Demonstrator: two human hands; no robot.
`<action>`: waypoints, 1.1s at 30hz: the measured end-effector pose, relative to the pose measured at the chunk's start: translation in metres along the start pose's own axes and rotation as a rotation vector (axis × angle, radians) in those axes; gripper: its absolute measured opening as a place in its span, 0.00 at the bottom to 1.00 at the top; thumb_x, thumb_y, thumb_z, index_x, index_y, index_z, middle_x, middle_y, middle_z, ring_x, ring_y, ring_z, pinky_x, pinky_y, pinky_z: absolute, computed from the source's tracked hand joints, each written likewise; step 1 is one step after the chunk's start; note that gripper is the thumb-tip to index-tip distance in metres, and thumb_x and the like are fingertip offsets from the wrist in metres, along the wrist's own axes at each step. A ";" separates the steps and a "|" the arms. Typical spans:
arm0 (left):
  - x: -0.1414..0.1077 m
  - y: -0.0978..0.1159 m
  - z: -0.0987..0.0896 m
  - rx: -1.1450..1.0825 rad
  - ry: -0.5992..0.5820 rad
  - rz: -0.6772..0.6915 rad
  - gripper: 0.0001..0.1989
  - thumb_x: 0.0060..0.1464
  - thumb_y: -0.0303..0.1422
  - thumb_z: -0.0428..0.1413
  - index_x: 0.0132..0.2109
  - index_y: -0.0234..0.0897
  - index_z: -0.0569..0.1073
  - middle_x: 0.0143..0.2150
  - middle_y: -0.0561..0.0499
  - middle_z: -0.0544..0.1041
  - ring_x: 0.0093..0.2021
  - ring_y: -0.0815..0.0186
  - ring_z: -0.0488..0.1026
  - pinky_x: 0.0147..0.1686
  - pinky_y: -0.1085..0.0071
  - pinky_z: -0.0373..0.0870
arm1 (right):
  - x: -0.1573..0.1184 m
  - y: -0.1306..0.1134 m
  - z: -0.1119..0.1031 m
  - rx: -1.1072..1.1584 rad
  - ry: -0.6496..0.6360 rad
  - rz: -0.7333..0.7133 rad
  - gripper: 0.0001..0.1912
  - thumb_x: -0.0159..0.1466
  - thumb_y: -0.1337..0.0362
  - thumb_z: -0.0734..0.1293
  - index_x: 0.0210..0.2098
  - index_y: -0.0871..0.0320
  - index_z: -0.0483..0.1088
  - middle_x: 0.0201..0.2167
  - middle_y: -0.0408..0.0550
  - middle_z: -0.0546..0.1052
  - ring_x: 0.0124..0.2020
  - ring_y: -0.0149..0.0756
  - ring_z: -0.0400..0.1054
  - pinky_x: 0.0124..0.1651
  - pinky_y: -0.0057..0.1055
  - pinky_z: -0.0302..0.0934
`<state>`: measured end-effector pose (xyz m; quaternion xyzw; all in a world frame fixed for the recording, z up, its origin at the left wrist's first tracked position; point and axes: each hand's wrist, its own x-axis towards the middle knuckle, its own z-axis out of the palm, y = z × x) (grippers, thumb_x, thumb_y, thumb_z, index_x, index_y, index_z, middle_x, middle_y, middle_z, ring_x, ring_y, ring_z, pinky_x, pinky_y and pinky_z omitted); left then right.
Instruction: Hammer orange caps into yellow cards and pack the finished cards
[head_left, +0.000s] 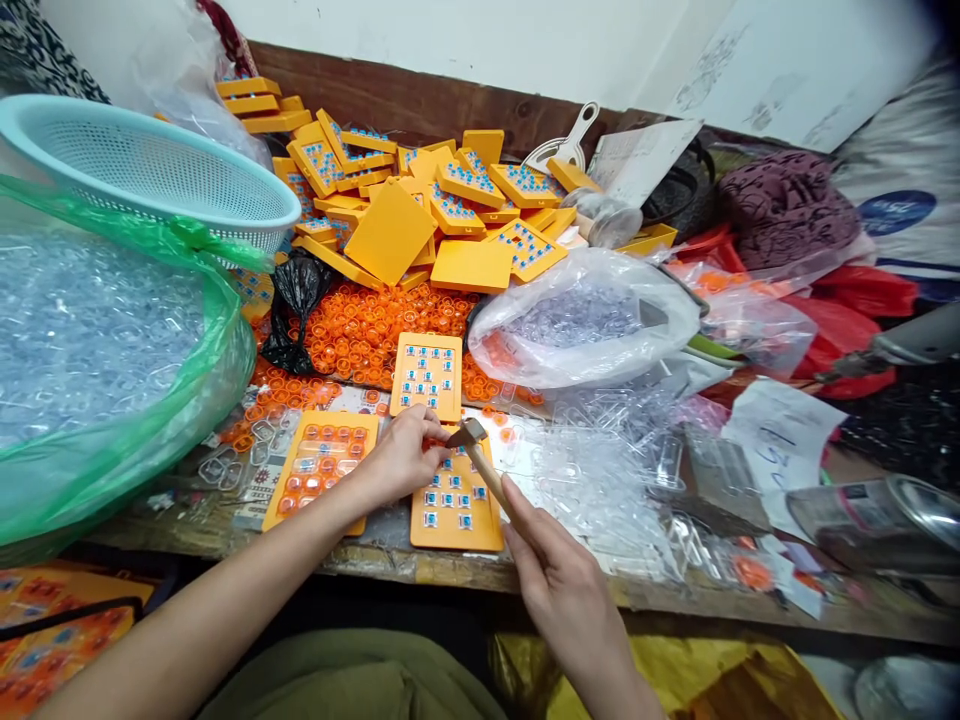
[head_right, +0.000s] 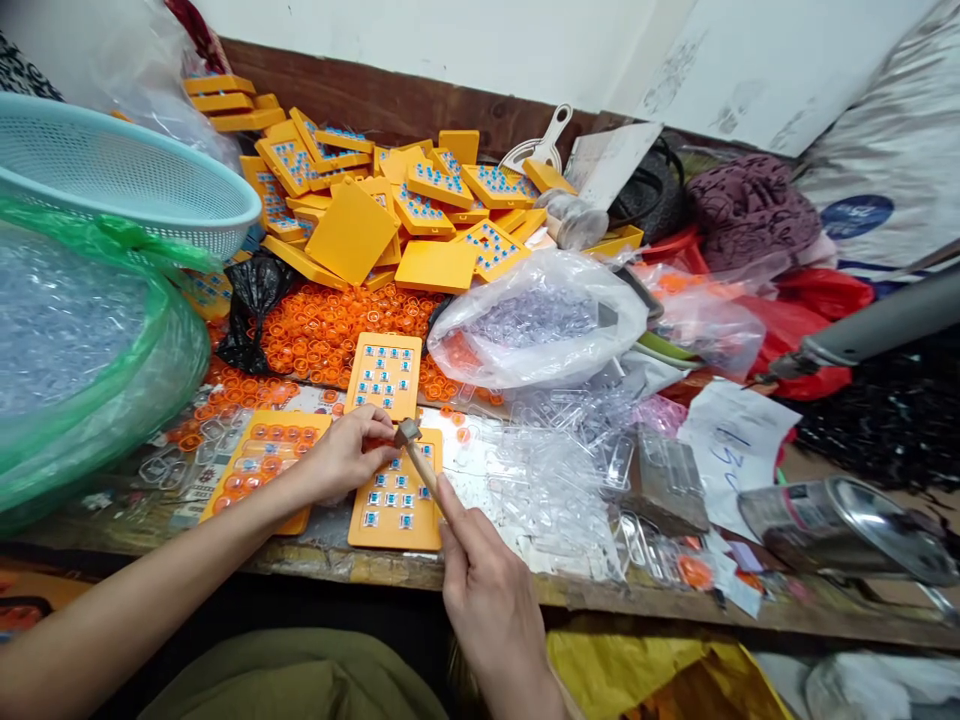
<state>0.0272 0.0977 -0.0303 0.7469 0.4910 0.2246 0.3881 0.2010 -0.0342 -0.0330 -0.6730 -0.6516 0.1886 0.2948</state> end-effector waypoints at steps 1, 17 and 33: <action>-0.001 -0.002 -0.005 0.007 -0.001 0.005 0.07 0.49 0.26 0.57 0.36 0.34 0.79 0.41 0.46 0.75 0.40 0.64 0.74 0.41 0.70 0.71 | -0.001 0.003 0.000 0.036 0.006 0.018 0.22 0.66 0.62 0.58 0.59 0.49 0.64 0.47 0.47 0.78 0.44 0.37 0.75 0.43 0.29 0.70; 0.015 -0.016 -0.066 0.355 0.083 -0.070 0.10 0.50 0.28 0.53 0.38 0.36 0.77 0.36 0.47 0.81 0.36 0.60 0.76 0.37 0.69 0.69 | -0.013 0.013 -0.005 0.378 0.219 0.295 0.23 0.57 0.54 0.68 0.51 0.54 0.73 0.52 0.47 0.74 0.54 0.46 0.68 0.57 0.43 0.61; 0.019 0.018 0.005 0.200 -0.172 0.180 0.09 0.54 0.28 0.54 0.36 0.34 0.79 0.39 0.45 0.78 0.42 0.59 0.73 0.43 0.66 0.69 | -0.010 0.018 0.000 0.356 0.206 0.258 0.24 0.58 0.56 0.67 0.52 0.58 0.72 0.53 0.48 0.73 0.54 0.45 0.68 0.58 0.40 0.61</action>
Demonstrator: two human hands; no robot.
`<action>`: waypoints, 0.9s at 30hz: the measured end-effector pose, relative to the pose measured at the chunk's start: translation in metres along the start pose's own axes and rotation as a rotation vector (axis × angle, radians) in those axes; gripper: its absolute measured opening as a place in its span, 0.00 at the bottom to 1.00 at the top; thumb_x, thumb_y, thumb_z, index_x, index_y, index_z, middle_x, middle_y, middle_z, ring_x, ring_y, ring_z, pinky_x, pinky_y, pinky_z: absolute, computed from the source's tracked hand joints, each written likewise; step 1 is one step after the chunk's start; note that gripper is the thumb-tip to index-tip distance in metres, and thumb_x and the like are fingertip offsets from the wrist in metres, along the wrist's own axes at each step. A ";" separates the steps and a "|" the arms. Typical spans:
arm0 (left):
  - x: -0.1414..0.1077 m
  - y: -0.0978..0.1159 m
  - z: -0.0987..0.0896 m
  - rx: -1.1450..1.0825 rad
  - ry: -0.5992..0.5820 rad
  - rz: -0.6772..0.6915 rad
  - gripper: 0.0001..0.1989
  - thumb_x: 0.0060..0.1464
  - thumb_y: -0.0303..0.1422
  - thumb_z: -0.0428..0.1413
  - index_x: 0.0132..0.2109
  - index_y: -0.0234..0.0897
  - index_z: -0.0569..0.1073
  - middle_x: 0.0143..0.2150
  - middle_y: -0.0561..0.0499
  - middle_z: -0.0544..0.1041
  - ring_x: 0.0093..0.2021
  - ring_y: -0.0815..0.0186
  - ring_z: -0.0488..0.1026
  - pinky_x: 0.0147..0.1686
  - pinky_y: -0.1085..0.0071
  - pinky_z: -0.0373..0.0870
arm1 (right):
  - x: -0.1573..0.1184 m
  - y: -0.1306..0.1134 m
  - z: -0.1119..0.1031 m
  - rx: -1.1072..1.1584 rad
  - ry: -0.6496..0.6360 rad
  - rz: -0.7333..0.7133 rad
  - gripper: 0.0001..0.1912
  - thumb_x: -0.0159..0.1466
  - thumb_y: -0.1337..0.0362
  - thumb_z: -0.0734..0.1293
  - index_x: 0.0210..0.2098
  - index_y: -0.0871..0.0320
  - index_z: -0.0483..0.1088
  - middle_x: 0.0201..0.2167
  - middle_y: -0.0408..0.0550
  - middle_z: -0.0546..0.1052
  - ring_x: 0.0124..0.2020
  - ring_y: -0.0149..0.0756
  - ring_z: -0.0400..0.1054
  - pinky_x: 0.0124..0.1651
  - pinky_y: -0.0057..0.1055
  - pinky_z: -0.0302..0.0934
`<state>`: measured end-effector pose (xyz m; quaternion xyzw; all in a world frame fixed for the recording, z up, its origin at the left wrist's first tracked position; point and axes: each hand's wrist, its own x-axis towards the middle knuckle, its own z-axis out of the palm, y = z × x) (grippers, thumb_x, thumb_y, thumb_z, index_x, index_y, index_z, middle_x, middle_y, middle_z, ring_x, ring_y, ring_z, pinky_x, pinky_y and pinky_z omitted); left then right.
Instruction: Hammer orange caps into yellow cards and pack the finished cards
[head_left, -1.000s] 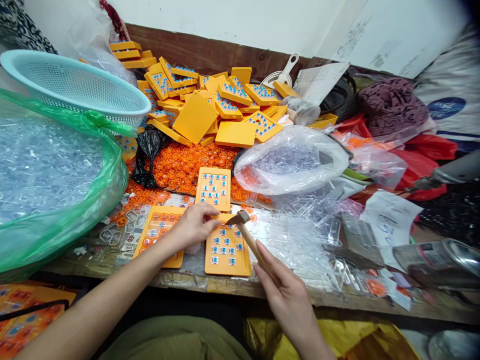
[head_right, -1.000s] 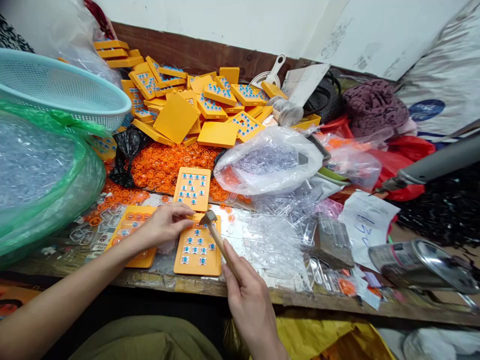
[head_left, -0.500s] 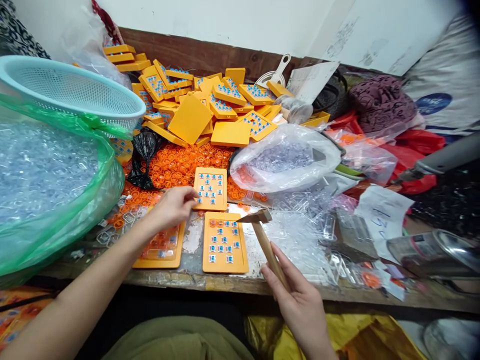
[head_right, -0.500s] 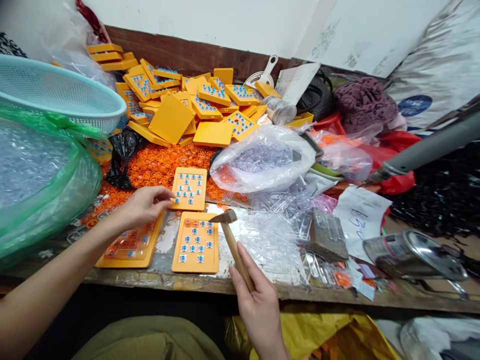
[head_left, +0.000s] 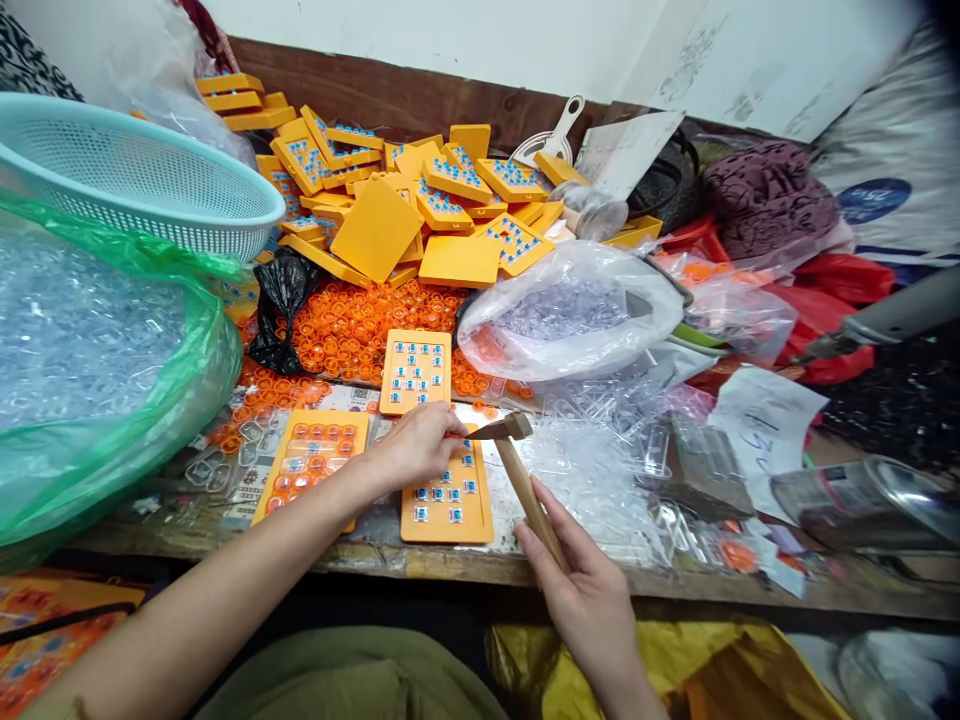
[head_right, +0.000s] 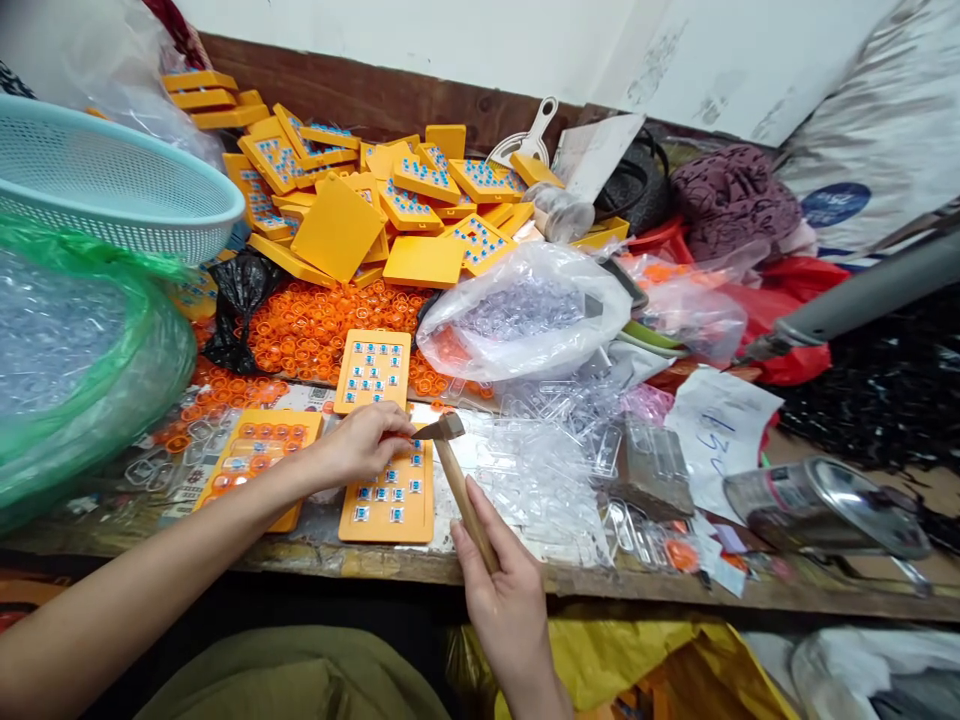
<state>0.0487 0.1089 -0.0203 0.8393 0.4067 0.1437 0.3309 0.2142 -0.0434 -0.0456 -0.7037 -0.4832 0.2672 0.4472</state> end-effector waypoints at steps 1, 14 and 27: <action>-0.002 -0.001 0.002 0.009 0.012 0.010 0.08 0.54 0.28 0.54 0.36 0.33 0.79 0.38 0.45 0.77 0.42 0.58 0.73 0.43 0.65 0.69 | 0.001 0.001 0.002 0.003 -0.003 -0.009 0.24 0.58 0.56 0.67 0.52 0.58 0.72 0.53 0.49 0.73 0.54 0.45 0.68 0.57 0.39 0.61; -0.008 -0.005 0.015 -0.305 0.147 -0.030 0.22 0.51 0.26 0.56 0.54 0.34 0.71 0.40 0.47 0.82 0.40 0.63 0.78 0.46 0.66 0.73 | -0.003 -0.002 0.000 0.157 0.108 0.088 0.23 0.56 0.56 0.70 0.52 0.51 0.72 0.53 0.46 0.74 0.54 0.47 0.68 0.60 0.47 0.57; -0.011 -0.003 0.019 -0.233 0.173 0.031 0.16 0.56 0.25 0.50 0.50 0.34 0.74 0.42 0.47 0.81 0.42 0.63 0.77 0.45 0.67 0.71 | -0.005 0.001 0.004 0.159 0.059 0.142 0.23 0.55 0.54 0.70 0.50 0.53 0.74 0.51 0.48 0.76 0.53 0.47 0.69 0.59 0.47 0.58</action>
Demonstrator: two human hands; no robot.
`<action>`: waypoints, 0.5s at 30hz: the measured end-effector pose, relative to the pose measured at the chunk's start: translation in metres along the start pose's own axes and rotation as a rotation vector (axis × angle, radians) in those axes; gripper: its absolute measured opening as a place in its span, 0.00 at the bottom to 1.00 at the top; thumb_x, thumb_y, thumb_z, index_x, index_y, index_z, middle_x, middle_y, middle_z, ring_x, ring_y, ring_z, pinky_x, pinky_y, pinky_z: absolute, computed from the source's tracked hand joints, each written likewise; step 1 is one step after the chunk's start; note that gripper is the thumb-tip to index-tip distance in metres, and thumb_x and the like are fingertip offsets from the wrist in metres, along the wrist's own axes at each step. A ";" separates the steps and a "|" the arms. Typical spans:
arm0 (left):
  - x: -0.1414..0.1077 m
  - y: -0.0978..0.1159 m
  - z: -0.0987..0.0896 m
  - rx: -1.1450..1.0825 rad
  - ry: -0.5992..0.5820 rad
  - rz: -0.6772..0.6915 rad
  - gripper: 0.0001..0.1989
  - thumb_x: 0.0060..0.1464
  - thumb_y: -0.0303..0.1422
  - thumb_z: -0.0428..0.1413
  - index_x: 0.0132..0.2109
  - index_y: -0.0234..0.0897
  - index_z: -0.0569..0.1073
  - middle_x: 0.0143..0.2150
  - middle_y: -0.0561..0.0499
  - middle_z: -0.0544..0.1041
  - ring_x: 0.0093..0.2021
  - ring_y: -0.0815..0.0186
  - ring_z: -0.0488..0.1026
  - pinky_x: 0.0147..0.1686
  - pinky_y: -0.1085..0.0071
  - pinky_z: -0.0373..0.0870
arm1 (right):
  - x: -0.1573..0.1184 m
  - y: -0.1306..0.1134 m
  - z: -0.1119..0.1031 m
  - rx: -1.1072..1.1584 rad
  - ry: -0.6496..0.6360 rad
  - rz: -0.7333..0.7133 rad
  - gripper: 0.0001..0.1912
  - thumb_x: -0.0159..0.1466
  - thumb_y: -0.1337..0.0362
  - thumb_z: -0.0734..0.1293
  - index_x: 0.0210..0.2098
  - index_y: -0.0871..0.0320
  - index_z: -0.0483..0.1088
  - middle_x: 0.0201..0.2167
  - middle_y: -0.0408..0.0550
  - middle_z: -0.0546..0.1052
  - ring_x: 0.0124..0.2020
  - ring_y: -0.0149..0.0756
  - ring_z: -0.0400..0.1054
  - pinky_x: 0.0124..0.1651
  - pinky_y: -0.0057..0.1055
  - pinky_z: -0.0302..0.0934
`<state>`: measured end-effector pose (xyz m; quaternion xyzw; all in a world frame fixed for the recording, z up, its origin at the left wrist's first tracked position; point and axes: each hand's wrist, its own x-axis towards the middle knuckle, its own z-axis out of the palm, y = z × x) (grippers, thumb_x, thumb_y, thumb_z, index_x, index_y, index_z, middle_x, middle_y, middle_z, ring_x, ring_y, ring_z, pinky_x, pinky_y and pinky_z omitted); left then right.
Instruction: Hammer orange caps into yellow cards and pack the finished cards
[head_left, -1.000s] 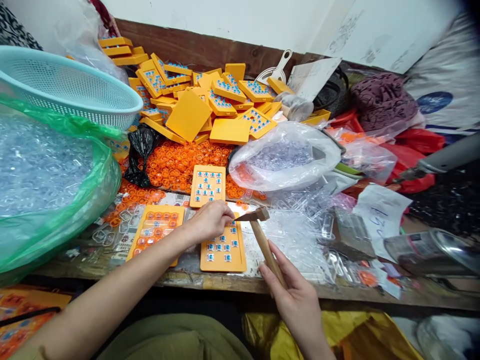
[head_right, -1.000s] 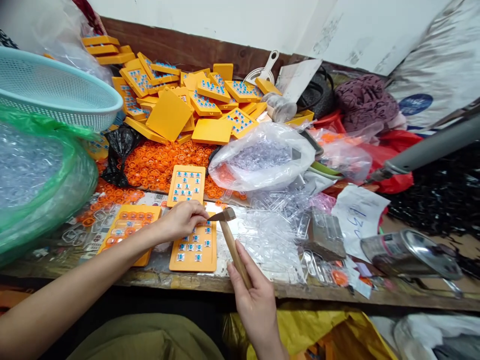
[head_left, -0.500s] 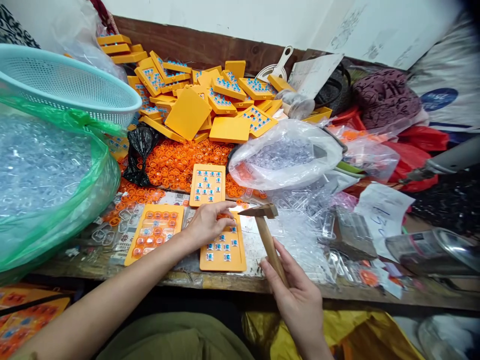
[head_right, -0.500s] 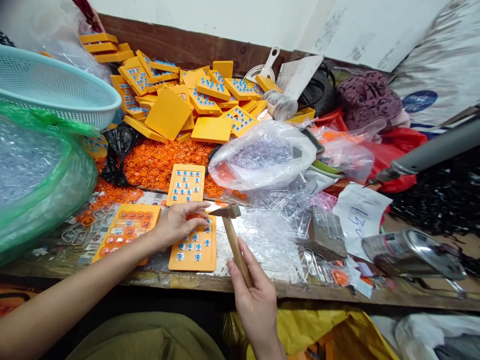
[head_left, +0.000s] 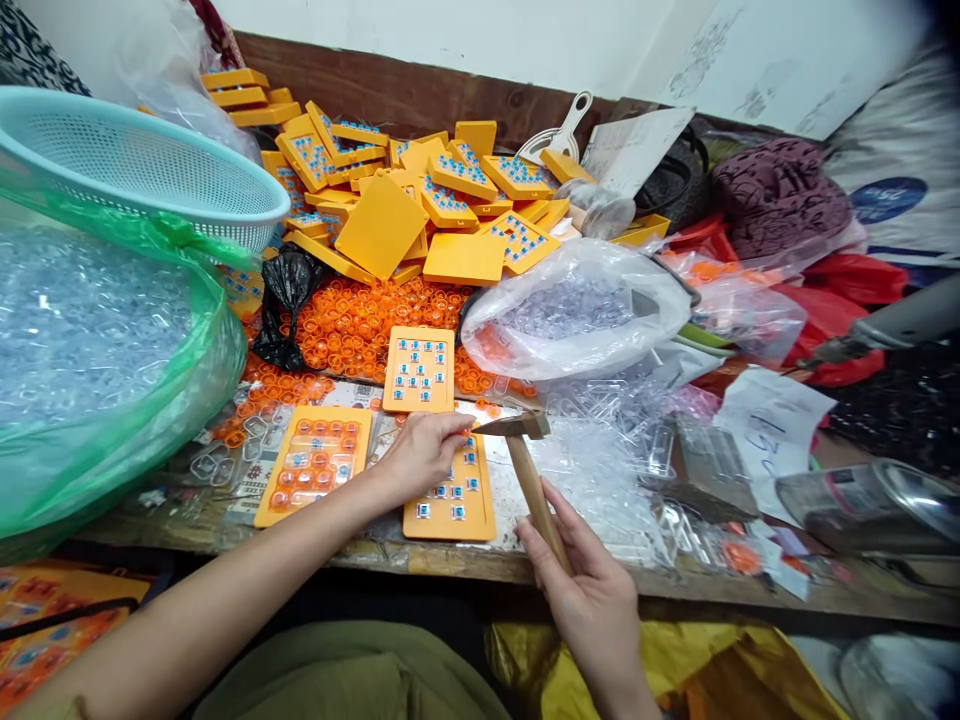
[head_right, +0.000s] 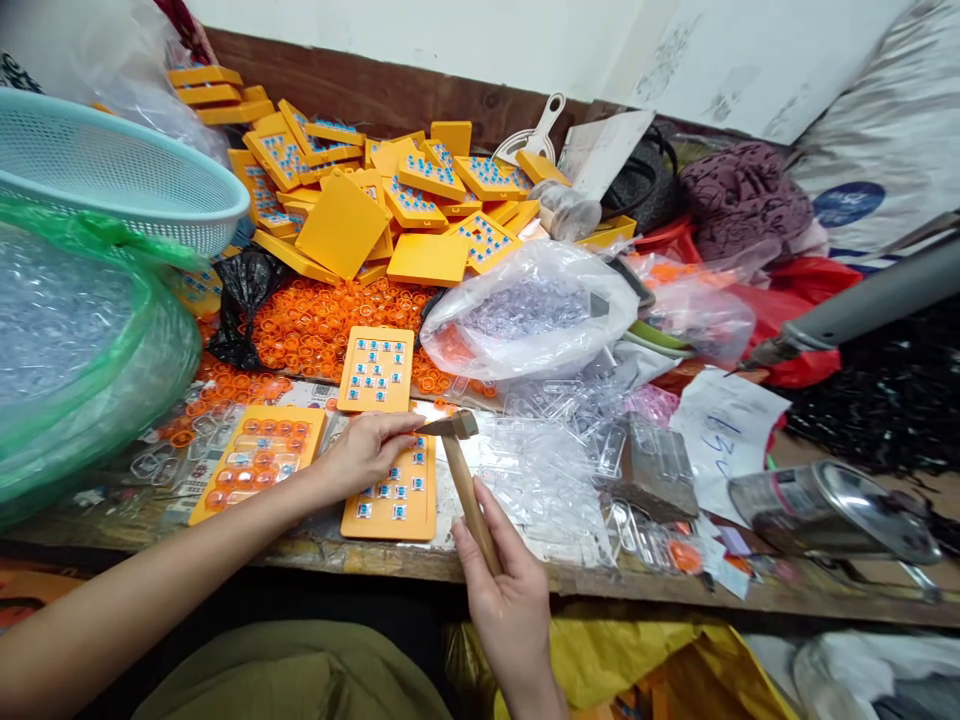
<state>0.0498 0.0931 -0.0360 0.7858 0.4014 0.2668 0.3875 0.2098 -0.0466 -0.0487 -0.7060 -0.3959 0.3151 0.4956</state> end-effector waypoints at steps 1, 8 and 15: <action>0.001 0.000 0.001 -0.016 0.025 -0.004 0.13 0.55 0.24 0.52 0.45 0.35 0.77 0.40 0.48 0.81 0.41 0.64 0.77 0.45 0.68 0.71 | -0.001 0.001 -0.001 -0.009 0.003 0.002 0.24 0.55 0.54 0.70 0.50 0.53 0.73 0.51 0.48 0.76 0.53 0.47 0.69 0.60 0.47 0.58; 0.003 0.007 -0.008 -0.002 0.134 -0.202 0.08 0.51 0.27 0.57 0.38 0.35 0.80 0.39 0.47 0.81 0.38 0.63 0.77 0.43 0.68 0.72 | -0.004 0.008 -0.003 -0.014 0.013 0.016 0.25 0.55 0.54 0.70 0.51 0.54 0.73 0.53 0.49 0.74 0.55 0.48 0.67 0.61 0.48 0.55; 0.007 0.009 -0.012 0.215 -0.038 -0.116 0.07 0.51 0.27 0.57 0.33 0.36 0.80 0.35 0.47 0.79 0.43 0.58 0.73 0.44 0.65 0.70 | 0.002 0.004 0.002 -0.064 -0.058 -0.063 0.23 0.57 0.57 0.69 0.52 0.55 0.72 0.53 0.48 0.74 0.55 0.46 0.67 0.59 0.44 0.59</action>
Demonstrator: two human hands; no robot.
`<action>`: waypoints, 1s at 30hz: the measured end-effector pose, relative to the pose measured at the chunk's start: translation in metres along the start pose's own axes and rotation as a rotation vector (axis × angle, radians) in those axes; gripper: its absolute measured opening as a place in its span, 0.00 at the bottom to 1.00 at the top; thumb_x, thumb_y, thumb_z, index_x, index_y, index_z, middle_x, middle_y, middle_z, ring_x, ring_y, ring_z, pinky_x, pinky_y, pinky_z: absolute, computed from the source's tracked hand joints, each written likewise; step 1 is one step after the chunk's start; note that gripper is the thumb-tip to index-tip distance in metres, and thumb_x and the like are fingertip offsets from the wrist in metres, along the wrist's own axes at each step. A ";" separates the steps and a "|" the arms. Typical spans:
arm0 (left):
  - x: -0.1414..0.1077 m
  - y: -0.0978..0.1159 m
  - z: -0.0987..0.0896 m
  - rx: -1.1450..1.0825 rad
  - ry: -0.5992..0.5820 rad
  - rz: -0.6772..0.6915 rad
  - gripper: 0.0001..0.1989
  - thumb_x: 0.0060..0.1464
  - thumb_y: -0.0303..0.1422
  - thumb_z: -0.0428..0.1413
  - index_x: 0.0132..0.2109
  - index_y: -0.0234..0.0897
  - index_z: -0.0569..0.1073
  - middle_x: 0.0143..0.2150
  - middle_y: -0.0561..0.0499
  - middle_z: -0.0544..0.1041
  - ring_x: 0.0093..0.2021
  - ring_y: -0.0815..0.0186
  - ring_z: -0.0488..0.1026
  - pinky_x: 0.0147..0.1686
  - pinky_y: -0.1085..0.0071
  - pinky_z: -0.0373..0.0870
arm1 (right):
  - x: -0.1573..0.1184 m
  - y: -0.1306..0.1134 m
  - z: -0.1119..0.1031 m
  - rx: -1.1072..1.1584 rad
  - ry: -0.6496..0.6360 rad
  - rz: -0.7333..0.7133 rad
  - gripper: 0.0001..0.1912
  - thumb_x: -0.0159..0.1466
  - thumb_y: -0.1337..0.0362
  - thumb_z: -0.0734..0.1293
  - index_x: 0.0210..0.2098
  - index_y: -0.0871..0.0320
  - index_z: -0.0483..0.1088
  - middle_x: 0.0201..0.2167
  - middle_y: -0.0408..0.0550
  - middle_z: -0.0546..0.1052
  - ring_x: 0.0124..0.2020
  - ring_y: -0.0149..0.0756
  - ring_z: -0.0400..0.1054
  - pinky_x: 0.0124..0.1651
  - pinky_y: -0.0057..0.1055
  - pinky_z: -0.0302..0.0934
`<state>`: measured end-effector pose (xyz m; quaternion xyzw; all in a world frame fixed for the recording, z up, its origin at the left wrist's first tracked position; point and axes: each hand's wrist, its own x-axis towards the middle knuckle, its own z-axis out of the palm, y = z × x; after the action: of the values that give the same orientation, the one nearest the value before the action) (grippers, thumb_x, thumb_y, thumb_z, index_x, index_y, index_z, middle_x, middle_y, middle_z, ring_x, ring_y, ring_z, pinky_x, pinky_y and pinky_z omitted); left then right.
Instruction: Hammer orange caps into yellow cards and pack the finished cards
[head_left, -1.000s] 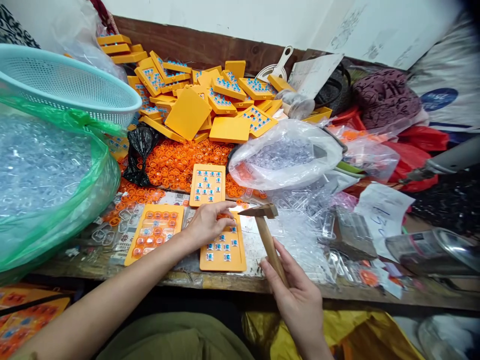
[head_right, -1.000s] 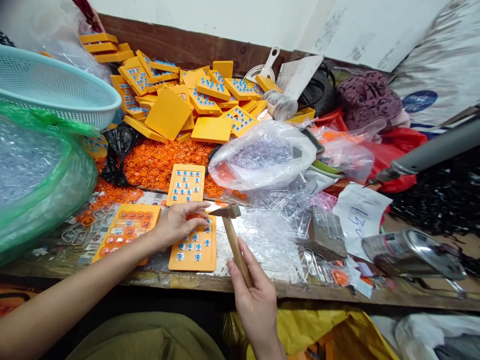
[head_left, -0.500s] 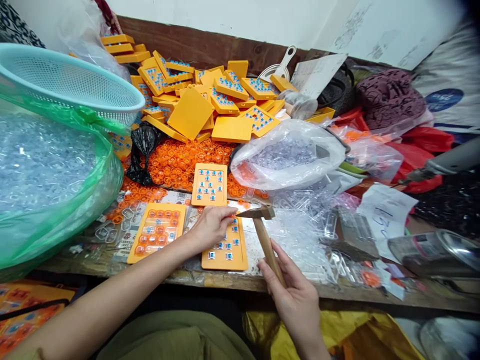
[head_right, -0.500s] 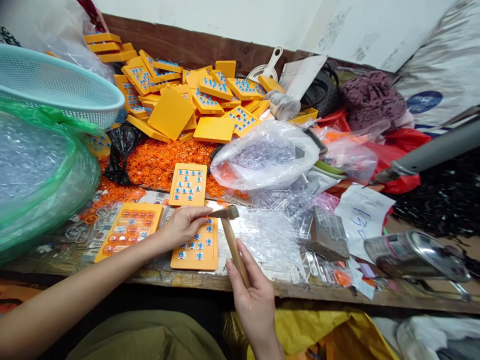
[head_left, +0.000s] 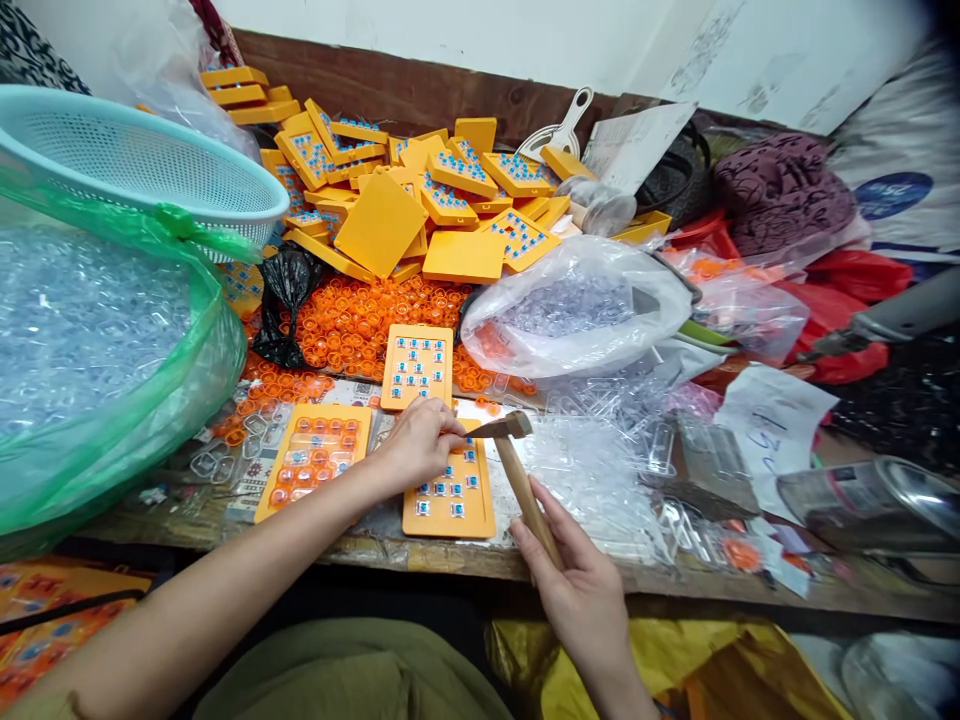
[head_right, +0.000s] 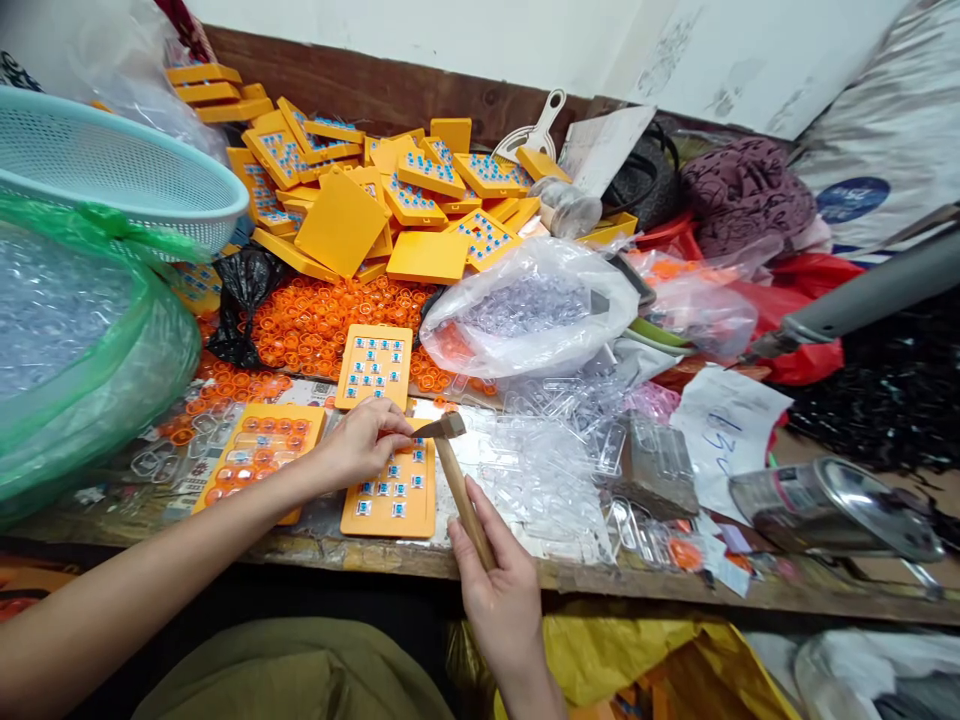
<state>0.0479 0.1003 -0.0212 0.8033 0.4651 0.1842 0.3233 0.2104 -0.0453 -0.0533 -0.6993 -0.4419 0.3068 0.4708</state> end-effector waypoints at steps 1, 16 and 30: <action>0.000 -0.002 0.002 0.020 0.020 0.032 0.06 0.51 0.27 0.57 0.33 0.35 0.80 0.36 0.46 0.78 0.43 0.58 0.73 0.44 0.65 0.70 | 0.001 0.000 0.001 -0.014 -0.021 -0.014 0.23 0.58 0.57 0.68 0.52 0.55 0.72 0.53 0.48 0.73 0.55 0.46 0.67 0.59 0.43 0.59; -0.009 -0.016 0.011 -0.201 0.118 0.110 0.25 0.51 0.22 0.54 0.58 0.36 0.67 0.38 0.50 0.81 0.37 0.66 0.77 0.43 0.68 0.73 | -0.010 0.004 -0.001 -0.082 0.016 -0.119 0.21 0.60 0.59 0.67 0.52 0.55 0.72 0.53 0.48 0.74 0.53 0.44 0.69 0.57 0.41 0.63; -0.016 -0.014 0.012 0.053 0.098 0.226 0.31 0.52 0.25 0.55 0.62 0.40 0.60 0.42 0.48 0.79 0.43 0.60 0.76 0.44 0.62 0.73 | -0.007 0.004 -0.001 -0.207 -0.040 -0.166 0.21 0.62 0.60 0.65 0.55 0.54 0.70 0.54 0.48 0.73 0.54 0.45 0.68 0.57 0.41 0.63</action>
<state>0.0379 0.0875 -0.0392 0.8490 0.3914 0.2461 0.2559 0.2099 -0.0525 -0.0570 -0.6989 -0.5369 0.2333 0.4109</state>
